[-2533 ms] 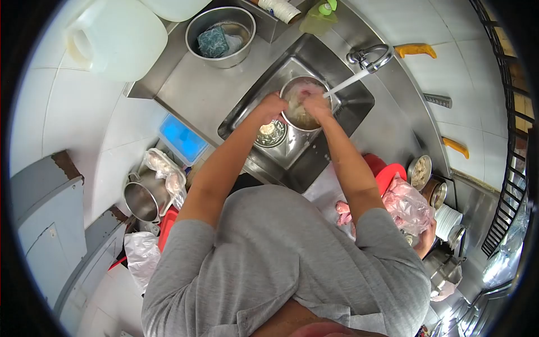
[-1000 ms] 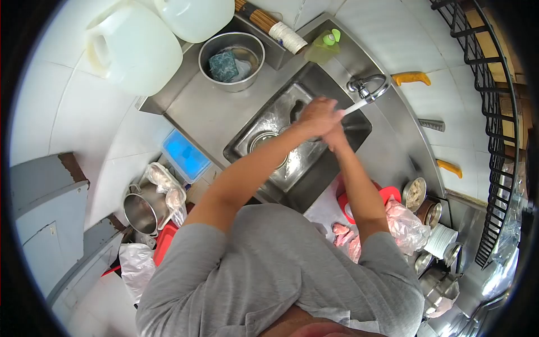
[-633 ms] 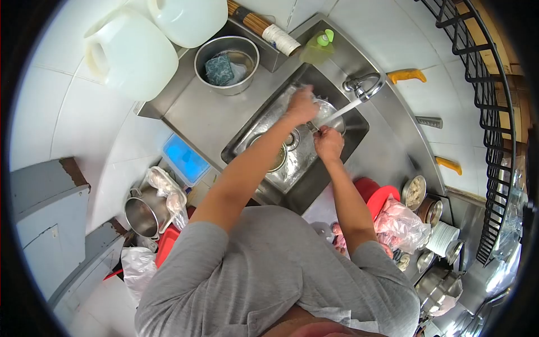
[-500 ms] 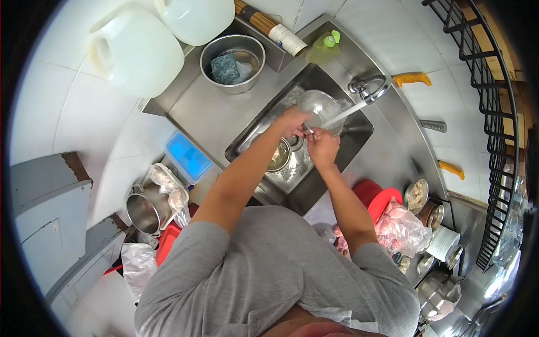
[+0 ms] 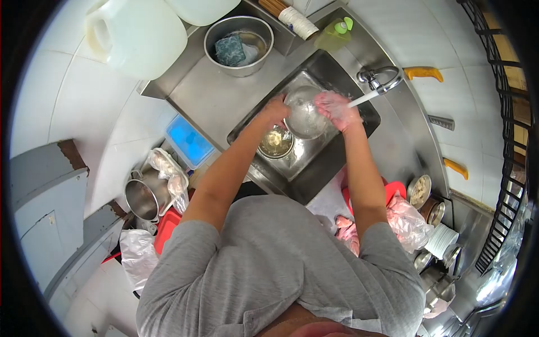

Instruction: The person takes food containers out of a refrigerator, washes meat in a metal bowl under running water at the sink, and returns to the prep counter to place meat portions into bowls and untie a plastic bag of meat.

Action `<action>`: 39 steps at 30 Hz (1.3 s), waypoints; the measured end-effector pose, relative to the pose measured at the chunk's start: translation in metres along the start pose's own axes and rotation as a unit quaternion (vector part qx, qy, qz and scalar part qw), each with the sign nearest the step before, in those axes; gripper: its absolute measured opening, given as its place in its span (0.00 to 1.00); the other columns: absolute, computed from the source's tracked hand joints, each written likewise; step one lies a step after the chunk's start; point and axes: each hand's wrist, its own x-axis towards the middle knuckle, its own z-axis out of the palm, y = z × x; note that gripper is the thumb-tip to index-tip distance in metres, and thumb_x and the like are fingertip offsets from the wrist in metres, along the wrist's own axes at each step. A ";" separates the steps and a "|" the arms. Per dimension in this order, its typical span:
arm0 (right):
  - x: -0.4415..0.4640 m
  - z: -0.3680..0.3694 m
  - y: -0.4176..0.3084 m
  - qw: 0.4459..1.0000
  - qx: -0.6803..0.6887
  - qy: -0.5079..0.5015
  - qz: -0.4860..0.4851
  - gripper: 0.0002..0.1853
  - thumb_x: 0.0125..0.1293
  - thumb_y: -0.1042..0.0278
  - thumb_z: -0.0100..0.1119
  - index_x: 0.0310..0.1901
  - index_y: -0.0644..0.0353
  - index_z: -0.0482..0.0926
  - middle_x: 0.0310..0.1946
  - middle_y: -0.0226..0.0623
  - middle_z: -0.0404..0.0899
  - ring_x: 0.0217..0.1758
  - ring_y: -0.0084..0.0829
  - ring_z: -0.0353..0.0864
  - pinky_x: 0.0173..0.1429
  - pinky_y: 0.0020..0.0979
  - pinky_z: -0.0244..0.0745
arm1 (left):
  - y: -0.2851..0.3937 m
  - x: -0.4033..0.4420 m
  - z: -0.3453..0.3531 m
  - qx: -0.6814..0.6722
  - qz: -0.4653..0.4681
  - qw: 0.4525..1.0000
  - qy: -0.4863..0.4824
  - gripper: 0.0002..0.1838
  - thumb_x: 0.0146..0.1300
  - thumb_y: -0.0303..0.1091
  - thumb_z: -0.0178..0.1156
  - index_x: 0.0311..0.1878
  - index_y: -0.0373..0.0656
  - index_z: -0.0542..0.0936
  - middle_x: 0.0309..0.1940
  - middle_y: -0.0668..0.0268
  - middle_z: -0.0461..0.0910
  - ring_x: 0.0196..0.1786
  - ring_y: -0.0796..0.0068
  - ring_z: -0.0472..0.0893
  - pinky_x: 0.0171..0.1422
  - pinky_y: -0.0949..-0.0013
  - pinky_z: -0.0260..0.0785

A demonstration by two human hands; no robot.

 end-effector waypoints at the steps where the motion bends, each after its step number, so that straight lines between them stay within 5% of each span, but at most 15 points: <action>1: 0.005 -0.006 0.000 0.995 0.103 -0.010 0.012 0.17 0.74 0.68 0.56 0.57 0.72 0.78 0.52 0.50 0.85 0.47 0.41 0.87 0.54 0.37 0.84 | -0.007 0.009 -0.001 0.011 -0.010 1.000 0.004 0.36 0.57 0.24 0.59 0.73 0.40 0.71 0.60 0.54 0.80 0.54 0.56 0.84 0.42 0.56 0.84; 2: -0.010 0.006 -0.012 0.999 0.036 0.012 -0.008 0.15 0.75 0.69 0.55 0.54 0.72 0.79 0.54 0.54 0.84 0.47 0.42 0.88 0.53 0.40 0.85 | -0.009 0.012 0.001 0.036 0.008 0.999 0.008 0.35 0.56 0.24 0.59 0.72 0.41 0.72 0.59 0.55 0.81 0.54 0.58 0.84 0.44 0.57 0.82; 5: -0.054 0.030 -0.039 0.989 0.027 -0.137 0.048 0.14 0.74 0.70 0.56 0.53 0.72 0.80 0.53 0.53 0.84 0.46 0.43 0.88 0.50 0.40 0.86 | -0.026 0.032 0.026 0.107 0.061 0.992 0.019 0.34 0.55 0.25 0.60 0.70 0.42 0.75 0.57 0.59 0.82 0.55 0.64 0.83 0.52 0.61 0.78; 10: -0.053 0.036 -0.025 0.993 0.060 0.094 -0.034 0.20 0.67 0.60 0.72 0.48 0.69 0.81 0.32 0.37 0.85 0.27 0.28 0.82 0.30 0.28 0.76 | -0.009 0.040 0.063 0.143 0.097 0.985 -0.011 0.30 0.59 0.28 0.64 0.68 0.42 0.78 0.58 0.60 0.83 0.57 0.70 0.82 0.62 0.68 0.73; 13: -0.050 0.038 -0.024 0.940 -0.191 0.265 -0.096 0.18 0.68 0.60 0.71 0.47 0.67 0.82 0.30 0.34 0.83 0.24 0.27 0.76 0.28 0.28 0.72 | -0.007 0.045 0.066 0.133 0.065 0.987 -0.062 0.31 0.61 0.30 0.66 0.70 0.40 0.76 0.59 0.58 0.83 0.57 0.66 0.83 0.59 0.65 0.76; 17: -0.066 0.034 -0.050 0.995 0.033 -0.037 -0.081 0.15 0.66 0.68 0.67 0.48 0.72 0.83 0.37 0.43 0.87 0.37 0.32 0.87 0.42 0.33 0.84 | -0.019 0.047 0.078 0.041 -0.012 0.999 -0.011 0.28 0.62 0.30 0.61 0.67 0.36 0.76 0.54 0.52 0.84 0.44 0.54 0.88 0.42 0.55 0.86; 18: -0.063 0.018 -0.050 0.983 0.026 -0.178 -0.048 0.17 0.69 0.68 0.62 0.54 0.72 0.81 0.48 0.46 0.87 0.51 0.34 0.87 0.56 0.34 0.83 | -0.023 0.042 0.077 -0.011 -0.012 0.998 -0.061 0.28 0.62 0.30 0.61 0.67 0.34 0.75 0.54 0.50 0.83 0.45 0.52 0.88 0.41 0.53 0.87; 21: -0.055 0.023 -0.049 0.980 -0.159 0.093 -0.078 0.15 0.70 0.71 0.60 0.53 0.72 0.82 0.47 0.47 0.87 0.53 0.37 0.88 0.58 0.36 0.84 | -0.025 0.029 0.072 -0.088 -0.005 0.987 -0.131 0.27 0.63 0.28 0.59 0.66 0.31 0.73 0.56 0.47 0.81 0.46 0.47 0.87 0.38 0.50 0.88; 25: -0.072 0.029 -0.060 0.998 0.033 -0.033 -0.036 0.11 0.66 0.78 0.56 0.45 0.71 0.86 0.39 0.46 0.88 0.38 0.33 0.87 0.46 0.33 0.84 | -0.010 0.028 0.057 0.027 0.010 0.996 -0.085 0.27 0.61 0.25 0.58 0.66 0.33 0.73 0.60 0.47 0.78 0.49 0.47 0.87 0.34 0.50 0.87; 28: -0.052 -0.006 -0.056 0.953 -0.084 0.167 -0.240 0.09 0.68 0.78 0.56 0.43 0.69 0.86 0.37 0.46 0.88 0.34 0.29 0.84 0.39 0.28 0.79 | 0.020 -0.003 0.044 0.104 0.036 0.993 -0.039 0.29 0.59 0.24 0.59 0.67 0.35 0.72 0.59 0.47 0.77 0.54 0.45 0.84 0.38 0.51 0.86; 29: -0.048 -0.017 -0.060 0.939 -0.001 0.207 -0.275 0.08 0.69 0.78 0.55 0.41 0.66 0.85 0.34 0.38 0.86 0.32 0.26 0.80 0.36 0.26 0.71 | 0.025 -0.009 0.039 0.130 0.050 0.990 -0.009 0.30 0.58 0.24 0.60 0.67 0.36 0.72 0.59 0.47 0.76 0.56 0.45 0.83 0.41 0.52 0.86; 30: -0.009 -0.071 -0.047 0.911 0.020 0.245 -0.332 0.08 0.70 0.79 0.55 0.44 0.63 0.83 0.29 0.31 0.82 0.31 0.23 0.77 0.35 0.25 0.70 | 0.026 -0.009 0.031 0.246 0.102 0.964 0.016 0.30 0.58 0.24 0.60 0.67 0.35 0.72 0.58 0.47 0.75 0.58 0.44 0.82 0.46 0.53 0.85; 32: -0.004 -0.087 -0.058 0.887 -0.145 0.328 -0.291 0.15 0.69 0.83 0.51 0.53 0.60 0.82 0.31 0.28 0.81 0.31 0.21 0.77 0.35 0.26 0.74 | 0.033 -0.014 0.016 0.464 0.194 0.862 0.061 0.30 0.59 0.25 0.60 0.67 0.35 0.71 0.58 0.46 0.73 0.62 0.43 0.79 0.56 0.55 0.81; 35: 0.005 -0.087 -0.063 0.915 -0.132 0.266 -0.273 0.24 0.67 0.86 0.49 0.62 0.55 0.78 0.38 0.30 0.81 0.31 0.20 0.76 0.34 0.25 0.75 | 0.067 -0.071 0.010 0.550 0.203 0.803 0.109 0.39 0.57 0.19 0.59 0.75 0.40 0.64 0.66 0.44 0.67 0.66 0.41 0.72 0.71 0.54 0.70; 39: 0.034 -0.117 -0.056 0.898 -0.165 0.271 -0.304 0.26 0.66 0.86 0.46 0.61 0.53 0.80 0.39 0.27 0.82 0.30 0.19 0.75 0.29 0.24 0.71 | 0.078 -0.116 -0.023 0.573 0.315 0.738 0.168 0.40 0.56 0.16 0.58 0.76 0.40 0.63 0.69 0.47 0.65 0.67 0.43 0.71 0.68 0.52 0.72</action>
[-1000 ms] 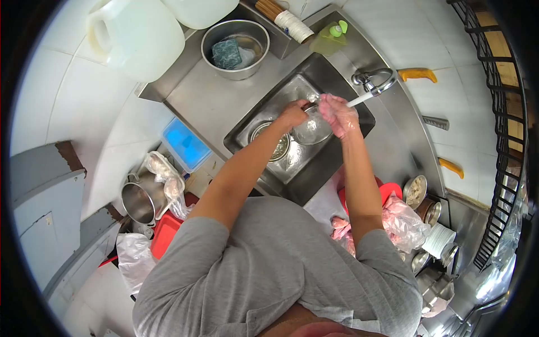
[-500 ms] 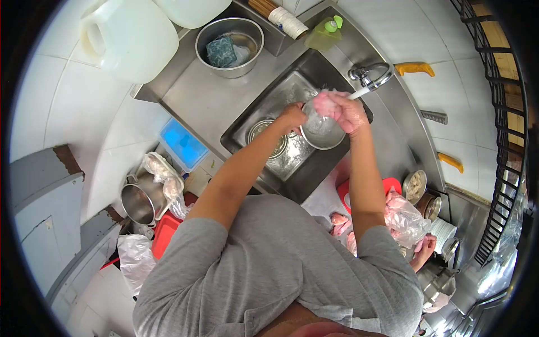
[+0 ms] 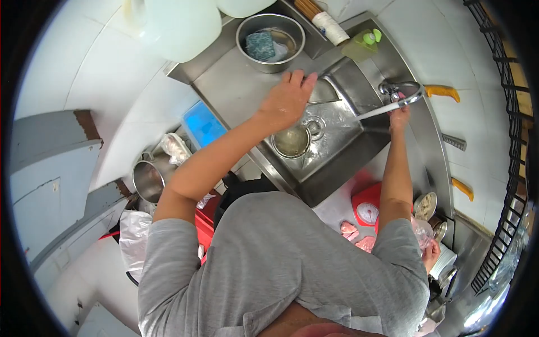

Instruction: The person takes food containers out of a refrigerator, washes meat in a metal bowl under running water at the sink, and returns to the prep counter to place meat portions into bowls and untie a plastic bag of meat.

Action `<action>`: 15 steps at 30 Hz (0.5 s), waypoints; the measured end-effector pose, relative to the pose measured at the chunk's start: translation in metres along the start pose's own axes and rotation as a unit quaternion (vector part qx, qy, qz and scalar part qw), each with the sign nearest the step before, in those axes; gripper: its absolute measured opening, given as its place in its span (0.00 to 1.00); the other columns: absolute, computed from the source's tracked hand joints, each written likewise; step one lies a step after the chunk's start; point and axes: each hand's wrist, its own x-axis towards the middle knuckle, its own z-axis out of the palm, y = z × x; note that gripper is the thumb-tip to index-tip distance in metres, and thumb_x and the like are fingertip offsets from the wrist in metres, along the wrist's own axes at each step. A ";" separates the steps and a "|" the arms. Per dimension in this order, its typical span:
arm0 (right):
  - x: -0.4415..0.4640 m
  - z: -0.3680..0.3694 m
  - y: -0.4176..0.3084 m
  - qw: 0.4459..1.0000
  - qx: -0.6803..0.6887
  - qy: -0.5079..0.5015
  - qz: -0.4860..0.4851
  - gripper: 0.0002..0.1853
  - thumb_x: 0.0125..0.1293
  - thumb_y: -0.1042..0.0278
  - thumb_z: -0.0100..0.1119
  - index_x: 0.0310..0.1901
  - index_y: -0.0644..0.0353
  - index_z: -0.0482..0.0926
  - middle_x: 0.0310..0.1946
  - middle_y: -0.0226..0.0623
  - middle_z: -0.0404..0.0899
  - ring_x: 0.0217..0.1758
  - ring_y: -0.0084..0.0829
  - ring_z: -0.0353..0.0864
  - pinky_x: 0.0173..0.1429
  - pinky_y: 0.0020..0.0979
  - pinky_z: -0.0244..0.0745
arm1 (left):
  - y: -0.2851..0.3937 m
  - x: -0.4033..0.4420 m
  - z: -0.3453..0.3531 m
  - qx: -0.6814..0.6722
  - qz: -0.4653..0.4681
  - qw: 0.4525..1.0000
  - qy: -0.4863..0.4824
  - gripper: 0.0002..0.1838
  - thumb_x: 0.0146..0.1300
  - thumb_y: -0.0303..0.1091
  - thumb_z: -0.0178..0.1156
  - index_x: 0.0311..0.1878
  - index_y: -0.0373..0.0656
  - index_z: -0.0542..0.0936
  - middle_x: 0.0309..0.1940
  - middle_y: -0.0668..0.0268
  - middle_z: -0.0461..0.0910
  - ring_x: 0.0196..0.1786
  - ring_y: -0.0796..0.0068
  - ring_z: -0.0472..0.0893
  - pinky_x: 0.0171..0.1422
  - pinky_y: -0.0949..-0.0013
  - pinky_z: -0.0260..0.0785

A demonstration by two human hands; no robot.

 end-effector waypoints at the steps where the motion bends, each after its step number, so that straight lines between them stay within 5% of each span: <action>1: 0.012 -0.004 0.013 1.000 0.004 0.006 0.009 0.17 0.68 0.75 0.56 0.57 0.51 0.81 0.37 0.26 0.81 0.31 0.20 0.77 0.30 0.25 0.71 | -0.004 -0.008 -0.018 -0.005 0.001 1.000 0.025 0.40 0.56 0.17 0.58 0.76 0.40 0.63 0.68 0.47 0.65 0.67 0.43 0.71 0.67 0.52 0.72; 2: 0.029 -0.009 0.027 1.000 0.010 0.011 0.018 0.11 0.71 0.63 0.66 0.53 0.50 0.83 0.36 0.24 0.81 0.32 0.21 0.78 0.31 0.27 0.72 | -0.009 -0.016 -0.034 -0.008 0.003 0.999 0.051 0.40 0.56 0.17 0.58 0.75 0.40 0.63 0.68 0.48 0.66 0.67 0.43 0.71 0.67 0.51 0.72; 5: 0.060 -0.015 0.044 0.996 0.003 0.001 0.084 0.11 0.71 0.58 0.66 0.49 0.52 0.81 0.31 0.29 0.80 0.25 0.26 0.78 0.21 0.30 0.69 | -0.030 -0.044 -0.076 0.003 -0.015 0.992 0.122 0.40 0.56 0.15 0.57 0.75 0.42 0.64 0.69 0.49 0.66 0.67 0.42 0.71 0.66 0.51 0.73; 8: 0.060 -0.019 0.035 0.979 0.131 -0.049 0.146 0.10 0.74 0.57 0.60 0.47 0.53 0.80 0.24 0.28 0.77 0.22 0.25 0.78 0.18 0.29 0.72 | -0.040 -0.080 -0.124 0.042 -0.076 0.985 0.151 0.36 0.61 0.19 0.55 0.75 0.44 0.64 0.68 0.48 0.68 0.67 0.42 0.71 0.66 0.50 0.73; 14: 0.078 -0.024 0.044 0.949 0.199 -0.154 0.192 0.09 0.76 0.57 0.56 0.44 0.52 0.80 0.29 0.28 0.79 0.23 0.23 0.77 0.21 0.27 0.74 | -0.074 -0.171 -0.170 0.078 -0.185 0.956 0.212 0.42 0.51 0.10 0.52 0.74 0.43 0.66 0.68 0.47 0.69 0.69 0.42 0.70 0.71 0.49 0.68; 15: 0.103 -0.038 0.072 0.926 0.236 -0.187 0.230 0.13 0.76 0.59 0.52 0.55 0.53 0.75 0.33 0.33 0.80 0.27 0.29 0.79 0.24 0.33 0.76 | -0.088 -0.185 -0.168 0.100 -0.174 0.955 0.219 0.43 0.49 0.10 0.51 0.74 0.42 0.66 0.69 0.47 0.69 0.71 0.42 0.69 0.74 0.48 0.66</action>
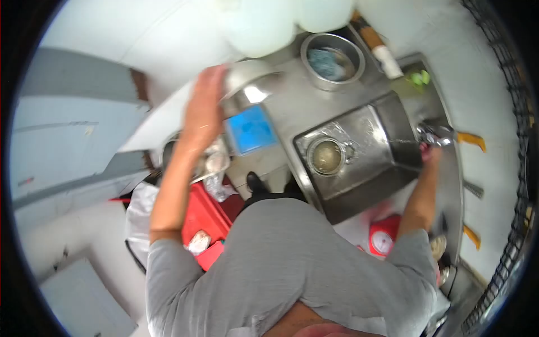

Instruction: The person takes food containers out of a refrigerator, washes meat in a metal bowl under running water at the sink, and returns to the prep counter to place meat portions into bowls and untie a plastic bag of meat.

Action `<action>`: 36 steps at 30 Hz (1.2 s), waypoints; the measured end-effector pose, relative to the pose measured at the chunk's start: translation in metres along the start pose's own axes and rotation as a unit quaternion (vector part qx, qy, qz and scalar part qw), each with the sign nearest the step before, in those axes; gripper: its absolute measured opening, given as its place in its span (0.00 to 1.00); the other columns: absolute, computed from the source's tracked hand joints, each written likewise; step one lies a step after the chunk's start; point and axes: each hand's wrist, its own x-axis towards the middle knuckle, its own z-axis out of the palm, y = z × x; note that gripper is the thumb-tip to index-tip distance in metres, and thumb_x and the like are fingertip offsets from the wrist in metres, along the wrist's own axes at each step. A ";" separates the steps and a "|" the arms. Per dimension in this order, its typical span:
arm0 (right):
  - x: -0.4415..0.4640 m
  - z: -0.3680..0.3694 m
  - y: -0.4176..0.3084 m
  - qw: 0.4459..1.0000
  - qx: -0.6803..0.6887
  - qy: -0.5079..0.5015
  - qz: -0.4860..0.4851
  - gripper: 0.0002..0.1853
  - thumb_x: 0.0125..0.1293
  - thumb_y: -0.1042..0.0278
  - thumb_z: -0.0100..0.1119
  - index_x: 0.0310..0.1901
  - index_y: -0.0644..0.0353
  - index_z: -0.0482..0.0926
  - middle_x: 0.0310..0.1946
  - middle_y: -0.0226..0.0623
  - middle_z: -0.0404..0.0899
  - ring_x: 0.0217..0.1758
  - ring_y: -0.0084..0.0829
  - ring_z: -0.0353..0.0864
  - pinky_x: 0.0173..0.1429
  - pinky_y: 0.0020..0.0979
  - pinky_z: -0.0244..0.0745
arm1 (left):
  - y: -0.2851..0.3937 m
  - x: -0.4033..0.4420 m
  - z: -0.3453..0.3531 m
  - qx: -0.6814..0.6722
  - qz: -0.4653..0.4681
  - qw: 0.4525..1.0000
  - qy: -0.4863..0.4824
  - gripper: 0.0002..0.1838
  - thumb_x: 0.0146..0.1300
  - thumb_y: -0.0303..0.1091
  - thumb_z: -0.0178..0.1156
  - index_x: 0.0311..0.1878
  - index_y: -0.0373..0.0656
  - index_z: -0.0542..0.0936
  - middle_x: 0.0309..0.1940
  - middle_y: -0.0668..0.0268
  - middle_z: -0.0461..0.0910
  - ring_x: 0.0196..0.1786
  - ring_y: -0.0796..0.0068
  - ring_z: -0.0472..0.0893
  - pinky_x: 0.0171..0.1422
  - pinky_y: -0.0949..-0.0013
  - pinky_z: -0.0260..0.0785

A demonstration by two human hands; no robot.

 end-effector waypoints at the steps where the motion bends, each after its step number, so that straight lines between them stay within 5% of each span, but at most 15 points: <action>1: 0.003 -0.004 0.006 0.998 -0.022 0.011 -0.057 0.13 0.76 0.59 0.51 0.55 0.54 0.75 0.36 0.35 0.81 0.29 0.33 0.80 0.25 0.35 0.78 | -0.016 -0.013 -0.002 0.011 -0.001 1.000 0.003 0.46 0.46 0.08 0.49 0.75 0.41 0.65 0.70 0.47 0.68 0.74 0.43 0.66 0.78 0.49 0.61; 3: -0.018 0.024 -0.001 0.984 -0.050 0.167 -0.041 0.13 0.78 0.61 0.45 0.54 0.55 0.75 0.36 0.40 0.82 0.28 0.39 0.83 0.28 0.38 0.81 | -0.030 -0.034 -0.018 0.020 -0.026 0.999 0.003 0.48 0.44 0.07 0.47 0.76 0.43 0.66 0.71 0.48 0.68 0.75 0.45 0.67 0.79 0.52 0.60; 4: -0.014 0.016 -0.001 0.992 -0.040 0.108 -0.043 0.12 0.78 0.61 0.44 0.52 0.55 0.76 0.35 0.40 0.82 0.26 0.37 0.82 0.27 0.38 0.80 | -0.036 -0.047 -0.024 0.024 -0.046 0.999 -0.002 0.48 0.44 0.07 0.47 0.76 0.43 0.66 0.71 0.49 0.68 0.75 0.46 0.67 0.79 0.53 0.60; 13: -0.049 0.069 -0.019 0.989 0.015 0.145 0.025 0.14 0.77 0.57 0.51 0.43 0.58 0.79 0.31 0.35 0.81 0.27 0.30 0.80 0.34 0.34 0.84 | -0.070 -0.142 -0.064 0.117 -0.147 0.982 -0.001 0.46 0.48 0.08 0.49 0.75 0.45 0.66 0.71 0.50 0.68 0.73 0.45 0.69 0.75 0.53 0.65; 14: -0.059 0.074 -0.018 0.989 0.078 0.124 -0.008 0.17 0.73 0.51 0.65 0.41 0.60 0.80 0.26 0.35 0.81 0.24 0.29 0.81 0.29 0.31 0.83 | -0.077 -0.153 -0.068 0.116 -0.153 0.981 -0.001 0.45 0.49 0.08 0.49 0.75 0.45 0.66 0.71 0.50 0.68 0.73 0.45 0.69 0.75 0.54 0.65; 21: -0.037 0.053 -0.018 0.985 0.049 0.156 0.057 0.18 0.70 0.48 0.67 0.40 0.56 0.79 0.25 0.37 0.80 0.24 0.30 0.80 0.31 0.30 0.83 | -0.106 -0.238 -0.096 0.146 -0.228 0.963 0.009 0.40 0.53 0.10 0.52 0.74 0.40 0.67 0.70 0.48 0.68 0.72 0.44 0.69 0.75 0.52 0.64; 26: -0.071 0.087 -0.008 0.985 0.081 0.146 0.029 0.30 0.73 0.35 0.54 0.44 0.62 0.79 0.30 0.43 0.83 0.31 0.37 0.86 0.33 0.35 0.84 | -0.136 -0.314 -0.122 0.179 -0.262 0.948 0.006 0.38 0.55 0.12 0.52 0.74 0.38 0.67 0.71 0.48 0.68 0.73 0.44 0.69 0.76 0.52 0.62; 30: -0.098 0.104 0.027 0.991 0.075 0.108 0.000 0.31 0.76 0.43 0.55 0.46 0.74 0.77 0.35 0.46 0.84 0.33 0.37 0.85 0.33 0.33 0.80 | -0.168 -0.358 -0.126 0.166 -0.266 0.949 0.011 0.38 0.55 0.13 0.52 0.74 0.38 0.67 0.72 0.49 0.68 0.75 0.46 0.66 0.79 0.51 0.58; 33: -0.148 0.166 0.076 0.998 -0.010 0.034 0.044 0.16 0.78 0.59 0.56 0.48 0.68 0.78 0.32 0.36 0.82 0.31 0.28 0.79 0.36 0.28 0.77 | -0.191 -0.412 -0.134 0.210 -0.316 0.925 0.011 0.34 0.61 0.18 0.48 0.75 0.39 0.67 0.74 0.49 0.68 0.78 0.47 0.63 0.83 0.51 0.52; 34: -0.193 0.220 0.080 0.989 -0.132 0.058 0.033 0.10 0.77 0.65 0.56 0.46 0.64 0.79 0.28 0.31 0.78 0.28 0.22 0.75 0.34 0.25 0.75 | -0.191 -0.416 -0.136 0.181 -0.341 0.922 0.032 0.34 0.63 0.19 0.46 0.75 0.39 0.67 0.73 0.51 0.69 0.78 0.49 0.64 0.83 0.52 0.52; 36: -0.198 0.246 0.105 0.965 -0.260 -0.032 -0.002 0.05 0.69 0.72 0.60 0.40 0.64 0.82 0.30 0.35 0.82 0.27 0.25 0.79 0.33 0.28 0.82 | -0.192 -0.419 -0.145 0.192 -0.341 0.919 0.046 0.33 0.63 0.18 0.44 0.74 0.41 0.68 0.73 0.49 0.69 0.77 0.46 0.64 0.83 0.51 0.53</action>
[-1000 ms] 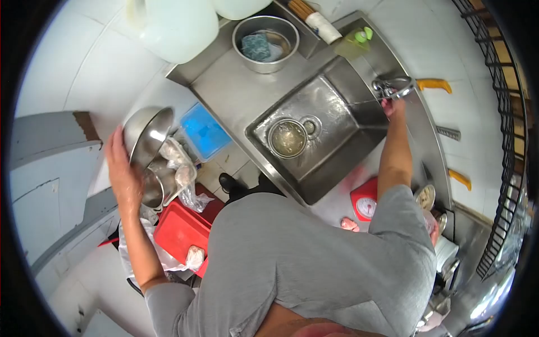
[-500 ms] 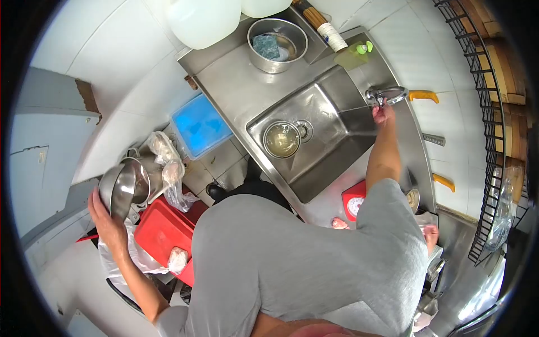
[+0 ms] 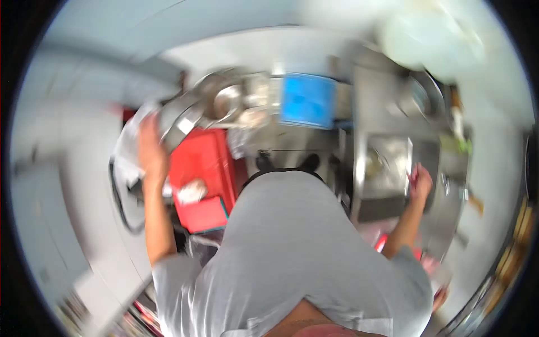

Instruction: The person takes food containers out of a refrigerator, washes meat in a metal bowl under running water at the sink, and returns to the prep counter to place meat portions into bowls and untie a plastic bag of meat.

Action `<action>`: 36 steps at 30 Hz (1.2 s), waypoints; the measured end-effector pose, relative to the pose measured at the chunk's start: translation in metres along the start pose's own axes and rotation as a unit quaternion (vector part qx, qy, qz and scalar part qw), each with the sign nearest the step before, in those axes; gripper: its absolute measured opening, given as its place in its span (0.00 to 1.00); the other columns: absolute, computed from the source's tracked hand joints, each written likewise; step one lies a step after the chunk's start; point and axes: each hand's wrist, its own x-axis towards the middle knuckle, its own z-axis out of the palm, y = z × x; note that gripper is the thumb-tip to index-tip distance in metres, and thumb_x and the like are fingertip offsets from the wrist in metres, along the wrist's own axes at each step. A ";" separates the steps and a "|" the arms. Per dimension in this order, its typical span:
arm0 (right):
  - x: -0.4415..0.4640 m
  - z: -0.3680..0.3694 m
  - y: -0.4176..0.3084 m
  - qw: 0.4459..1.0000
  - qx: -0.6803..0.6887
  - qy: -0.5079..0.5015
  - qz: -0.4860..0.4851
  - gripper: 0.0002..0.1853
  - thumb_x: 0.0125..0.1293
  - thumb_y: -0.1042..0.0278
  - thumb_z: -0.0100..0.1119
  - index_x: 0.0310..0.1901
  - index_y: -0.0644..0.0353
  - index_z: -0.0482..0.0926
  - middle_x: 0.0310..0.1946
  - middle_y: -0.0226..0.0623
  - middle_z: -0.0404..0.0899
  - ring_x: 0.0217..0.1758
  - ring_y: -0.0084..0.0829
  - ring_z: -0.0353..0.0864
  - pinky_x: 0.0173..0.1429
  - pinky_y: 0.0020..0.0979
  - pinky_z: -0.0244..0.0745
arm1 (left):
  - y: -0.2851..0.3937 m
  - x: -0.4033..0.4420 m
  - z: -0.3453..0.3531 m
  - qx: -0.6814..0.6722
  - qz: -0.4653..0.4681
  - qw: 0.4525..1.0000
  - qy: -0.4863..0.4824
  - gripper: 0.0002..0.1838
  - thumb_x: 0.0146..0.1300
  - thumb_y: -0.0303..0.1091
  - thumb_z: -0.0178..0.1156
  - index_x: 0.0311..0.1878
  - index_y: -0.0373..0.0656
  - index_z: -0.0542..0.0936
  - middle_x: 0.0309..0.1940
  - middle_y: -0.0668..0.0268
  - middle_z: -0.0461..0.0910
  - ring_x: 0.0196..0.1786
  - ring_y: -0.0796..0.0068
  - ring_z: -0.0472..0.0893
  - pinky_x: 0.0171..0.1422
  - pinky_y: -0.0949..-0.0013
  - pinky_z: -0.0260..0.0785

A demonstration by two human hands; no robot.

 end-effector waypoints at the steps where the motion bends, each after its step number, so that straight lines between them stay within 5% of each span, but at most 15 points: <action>1: -0.016 0.038 -0.013 0.987 -0.158 -0.008 -0.016 0.07 0.66 0.73 0.63 0.43 0.65 0.84 0.32 0.38 0.84 0.26 0.26 0.79 0.34 0.30 0.83 | -0.007 0.001 0.000 -0.001 -0.010 1.000 0.003 0.31 0.64 0.19 0.45 0.73 0.42 0.68 0.72 0.48 0.69 0.75 0.44 0.66 0.81 0.51 0.57; 4: -0.072 0.138 -0.067 0.749 -0.606 -0.133 -0.235 0.28 0.59 0.75 0.68 0.63 0.68 0.79 0.60 0.50 0.82 0.65 0.39 0.80 0.71 0.42 0.71 | -0.038 -0.005 0.002 0.034 -0.062 0.997 -0.017 0.29 0.65 0.23 0.49 0.72 0.42 0.68 0.71 0.51 0.68 0.69 0.44 0.72 0.68 0.50 0.72; 6: -0.140 0.224 -0.108 0.857 -0.354 -0.321 -0.193 0.28 0.60 0.75 0.67 0.64 0.68 0.77 0.62 0.49 0.80 0.66 0.39 0.79 0.73 0.42 0.69 | -0.059 -0.020 -0.001 0.007 -0.085 0.996 0.002 0.30 0.63 0.23 0.50 0.71 0.40 0.67 0.71 0.50 0.68 0.68 0.44 0.72 0.69 0.50 0.72; 8: -0.172 0.292 -0.123 0.855 -0.148 -0.491 -0.076 0.26 0.62 0.76 0.63 0.64 0.66 0.78 0.63 0.46 0.80 0.67 0.39 0.78 0.74 0.43 0.68 | -0.075 -0.035 0.004 -0.013 -0.082 0.996 0.045 0.30 0.63 0.23 0.51 0.71 0.39 0.67 0.70 0.49 0.68 0.67 0.44 0.73 0.69 0.50 0.71; 11: -0.148 0.379 -0.072 0.638 -0.461 -0.397 -0.472 0.16 0.69 0.70 0.64 0.57 0.66 0.81 0.59 0.47 0.82 0.66 0.37 0.79 0.70 0.36 0.71 | -0.083 -0.061 0.020 -0.028 -0.175 0.984 0.033 0.35 0.59 0.21 0.51 0.73 0.41 0.65 0.70 0.45 0.68 0.67 0.41 0.73 0.66 0.49 0.75; 14: -0.148 0.442 -0.013 0.765 -0.169 -0.591 -0.194 0.04 0.67 0.80 0.58 0.39 0.59 0.81 0.31 0.31 0.80 0.36 0.24 0.79 0.40 0.25 0.73 | -0.075 -0.094 0.027 -0.085 -0.257 0.960 0.067 0.35 0.58 0.21 0.55 0.72 0.39 0.66 0.67 0.46 0.68 0.64 0.42 0.75 0.64 0.49 0.75; 15: -0.158 0.460 0.008 0.747 -0.230 -0.579 -0.232 0.06 0.64 0.80 0.56 0.31 0.56 0.76 0.25 0.25 0.72 0.27 0.19 0.68 0.33 0.22 0.65 | -0.072 -0.109 0.028 -0.097 -0.297 0.948 0.062 0.34 0.58 0.21 0.55 0.72 0.40 0.66 0.67 0.46 0.68 0.64 0.42 0.75 0.65 0.49 0.75; 16: -0.150 0.477 0.037 0.658 -0.320 -0.596 -0.332 0.06 0.65 0.77 0.54 0.30 0.56 0.74 0.24 0.24 0.70 0.26 0.20 0.66 0.32 0.23 0.63 | -0.069 -0.125 0.027 -0.108 -0.335 0.934 0.058 0.34 0.59 0.21 0.55 0.72 0.40 0.66 0.68 0.47 0.68 0.64 0.42 0.74 0.65 0.49 0.75; 18: -0.145 0.511 0.087 0.606 -0.419 -0.633 -0.235 0.07 0.64 0.79 0.51 0.29 0.57 0.75 0.25 0.26 0.74 0.25 0.21 0.69 0.31 0.25 0.65 | -0.066 -0.164 0.019 -0.121 -0.416 0.899 0.057 0.34 0.60 0.21 0.55 0.72 0.40 0.66 0.69 0.46 0.68 0.65 0.41 0.74 0.67 0.49 0.74; 21: -0.151 0.574 0.151 0.351 -0.450 -0.712 -0.408 0.07 0.60 0.78 0.50 0.33 0.55 0.78 0.25 0.26 0.76 0.22 0.23 0.71 0.25 0.27 0.63 | -0.073 -0.240 0.007 -0.058 -0.515 0.853 0.061 0.33 0.60 0.21 0.55 0.72 0.40 0.66 0.69 0.46 0.67 0.67 0.40 0.73 0.68 0.48 0.73; 24: -0.272 0.630 0.115 0.352 -0.614 -0.676 -0.204 0.13 0.64 0.77 0.53 0.48 0.56 0.83 0.33 0.34 0.84 0.32 0.27 0.80 0.36 0.32 0.73 | -0.076 -0.313 -0.025 0.018 -0.576 0.813 0.084 0.34 0.59 0.20 0.56 0.71 0.42 0.67 0.69 0.48 0.68 0.68 0.42 0.72 0.69 0.49 0.72; 30: -0.348 0.721 0.096 0.474 -0.465 -0.748 -0.004 0.18 0.72 0.61 0.63 0.59 0.60 0.81 0.50 0.35 0.86 0.45 0.25 0.81 0.51 0.26 0.74 | -0.073 -0.412 -0.101 0.125 -0.650 0.740 0.117 0.33 0.59 0.21 0.57 0.71 0.41 0.66 0.67 0.50 0.70 0.65 0.44 0.75 0.66 0.51 0.73; 33: -0.348 0.747 0.132 0.241 -0.482 -0.733 -0.415 0.19 0.72 0.59 0.64 0.58 0.61 0.82 0.52 0.36 0.86 0.50 0.28 0.83 0.55 0.32 0.76 | -0.074 -0.459 -0.125 0.142 -0.690 0.700 0.113 0.32 0.60 0.21 0.56 0.71 0.41 0.66 0.67 0.50 0.70 0.64 0.45 0.75 0.65 0.51 0.73; 35: -0.396 0.727 0.134 0.435 -0.474 -0.765 0.029 0.19 0.70 0.60 0.68 0.57 0.63 0.84 0.51 0.35 0.87 0.53 0.25 0.83 0.58 0.30 0.75 | -0.077 -0.510 -0.121 0.165 -0.677 0.703 0.140 0.31 0.61 0.21 0.56 0.70 0.40 0.67 0.65 0.49 0.70 0.63 0.44 0.75 0.64 0.50 0.73; 36: -0.405 0.710 0.155 0.464 -0.434 -0.770 -0.053 0.15 0.71 0.63 0.66 0.53 0.63 0.85 0.43 0.32 0.88 0.44 0.21 0.82 0.51 0.30 0.76 | -0.079 -0.536 -0.120 0.169 -0.676 0.702 0.146 0.31 0.61 0.21 0.56 0.70 0.41 0.67 0.65 0.49 0.71 0.62 0.44 0.75 0.64 0.50 0.73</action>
